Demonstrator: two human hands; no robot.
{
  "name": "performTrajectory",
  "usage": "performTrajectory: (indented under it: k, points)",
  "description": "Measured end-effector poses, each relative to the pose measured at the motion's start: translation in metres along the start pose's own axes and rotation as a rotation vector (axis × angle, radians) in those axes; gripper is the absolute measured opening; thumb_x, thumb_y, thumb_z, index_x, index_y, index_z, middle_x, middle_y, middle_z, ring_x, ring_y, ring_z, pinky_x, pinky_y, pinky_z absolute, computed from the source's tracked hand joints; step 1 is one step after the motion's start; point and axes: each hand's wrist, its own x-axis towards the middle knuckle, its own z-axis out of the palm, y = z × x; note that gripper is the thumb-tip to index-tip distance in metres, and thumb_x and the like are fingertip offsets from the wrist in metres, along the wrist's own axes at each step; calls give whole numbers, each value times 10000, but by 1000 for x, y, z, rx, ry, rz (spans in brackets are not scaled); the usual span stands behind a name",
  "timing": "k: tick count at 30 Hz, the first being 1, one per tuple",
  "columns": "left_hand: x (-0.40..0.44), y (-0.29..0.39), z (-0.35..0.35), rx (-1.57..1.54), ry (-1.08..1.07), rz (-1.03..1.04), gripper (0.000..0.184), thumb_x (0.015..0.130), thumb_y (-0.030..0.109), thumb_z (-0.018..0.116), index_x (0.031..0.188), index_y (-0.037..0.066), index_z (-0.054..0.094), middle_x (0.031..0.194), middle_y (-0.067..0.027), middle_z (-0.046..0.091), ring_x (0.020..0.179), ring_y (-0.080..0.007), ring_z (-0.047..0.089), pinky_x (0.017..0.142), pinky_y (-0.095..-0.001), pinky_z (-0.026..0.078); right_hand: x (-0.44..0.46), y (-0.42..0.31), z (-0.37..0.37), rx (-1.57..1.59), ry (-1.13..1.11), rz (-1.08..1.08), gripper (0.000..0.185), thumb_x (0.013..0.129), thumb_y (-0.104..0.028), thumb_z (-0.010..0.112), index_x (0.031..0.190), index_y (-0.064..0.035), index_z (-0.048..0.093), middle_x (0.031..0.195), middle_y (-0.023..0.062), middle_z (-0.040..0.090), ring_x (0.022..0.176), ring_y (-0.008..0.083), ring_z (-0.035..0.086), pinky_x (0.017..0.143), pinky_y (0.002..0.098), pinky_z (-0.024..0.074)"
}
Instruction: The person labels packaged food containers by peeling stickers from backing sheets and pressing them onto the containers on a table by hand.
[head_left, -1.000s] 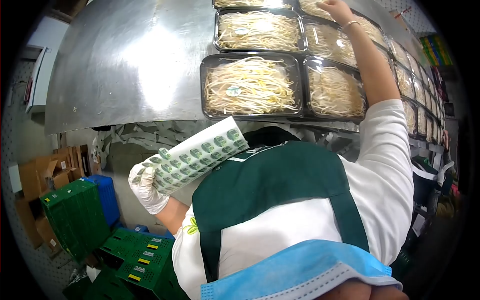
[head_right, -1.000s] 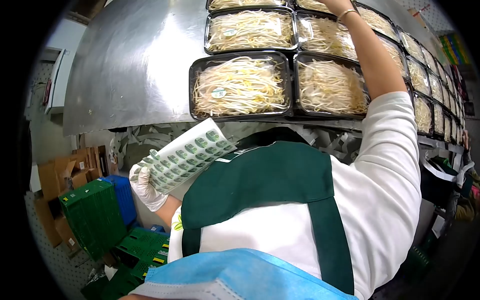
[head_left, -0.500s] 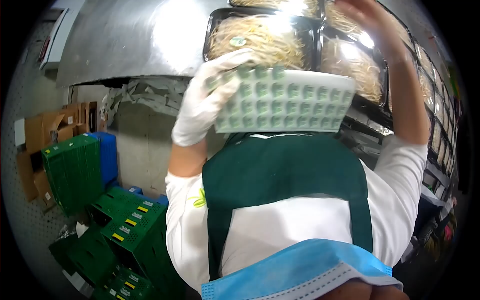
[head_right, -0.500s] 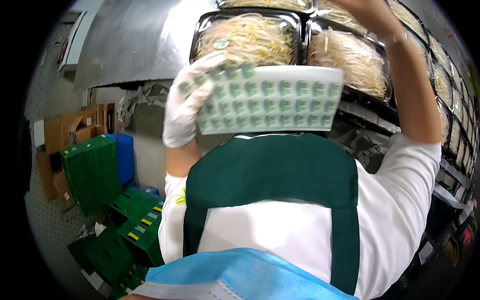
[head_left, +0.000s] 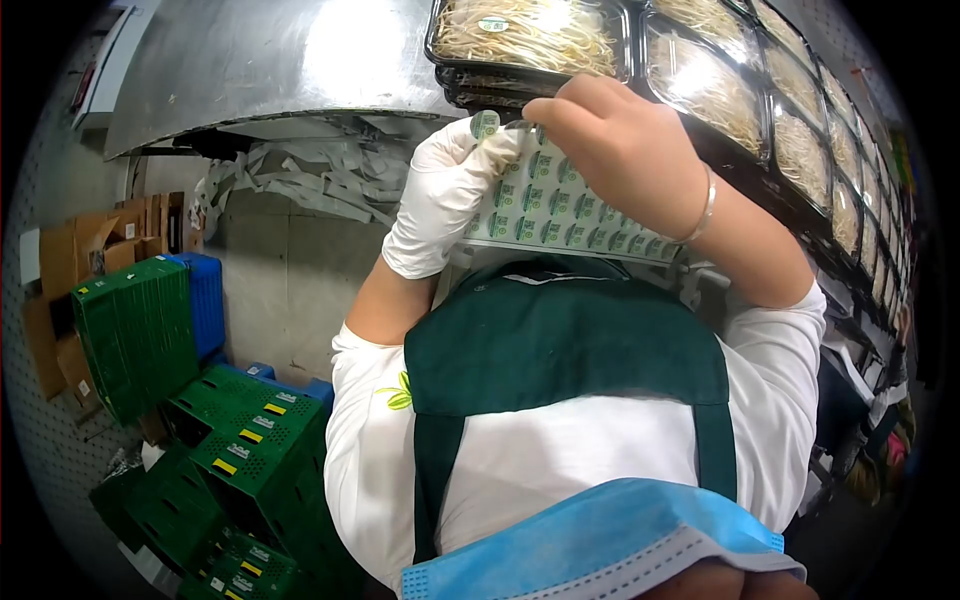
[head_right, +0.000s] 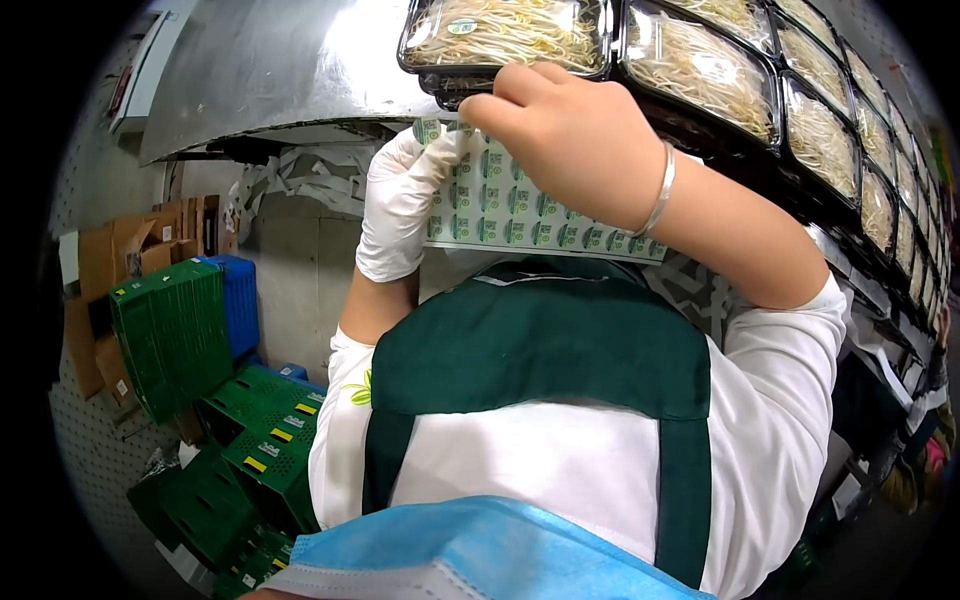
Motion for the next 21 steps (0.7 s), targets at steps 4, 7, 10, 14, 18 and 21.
performTrajectory:
  k: [4,7,10,14,18,21]
  points:
    - [3,-5,1,161,30,117,257,899,239,456,920,17,583,766,37,541,632,-34,453,571,-189,387,-7,2,2,-117,88,-64,212,626,-88,566,829,-135,527,743,8,479,686,160,512,479,251,450]
    - [4,4,17,-19,-8,-54,326,908,250,413,981,-30,563,877,-77,607,763,-112,573,676,-231,458,-15,2,-1,-199,199,-144,157,591,-123,560,740,-126,510,677,1,437,631,138,472,450,222,411]
    - [18,-11,21,-204,-72,-164,286,882,168,392,997,-65,510,923,-142,588,799,-201,594,717,-301,486,-37,9,-8,-137,174,-170,165,597,-122,561,759,-139,531,691,4,455,648,138,495,446,224,406]
    - [32,-35,7,34,45,-72,323,895,288,437,927,-9,557,807,-25,590,667,-62,546,596,-193,436,-27,108,-59,384,228,498,131,808,-95,537,919,-47,587,821,79,598,686,168,556,621,250,451]
    - [26,-53,-10,123,82,-54,262,888,253,455,830,21,562,779,-4,575,673,-47,530,606,-178,425,-26,202,-37,657,433,731,693,658,100,527,1290,-79,304,1082,142,449,893,194,523,712,282,485]
    - [19,-43,-4,42,104,-73,238,885,226,456,836,17,558,751,-13,583,642,-61,541,578,-196,429,-33,221,-7,143,419,546,630,692,44,523,1269,-74,301,1172,201,412,928,281,543,751,349,474]
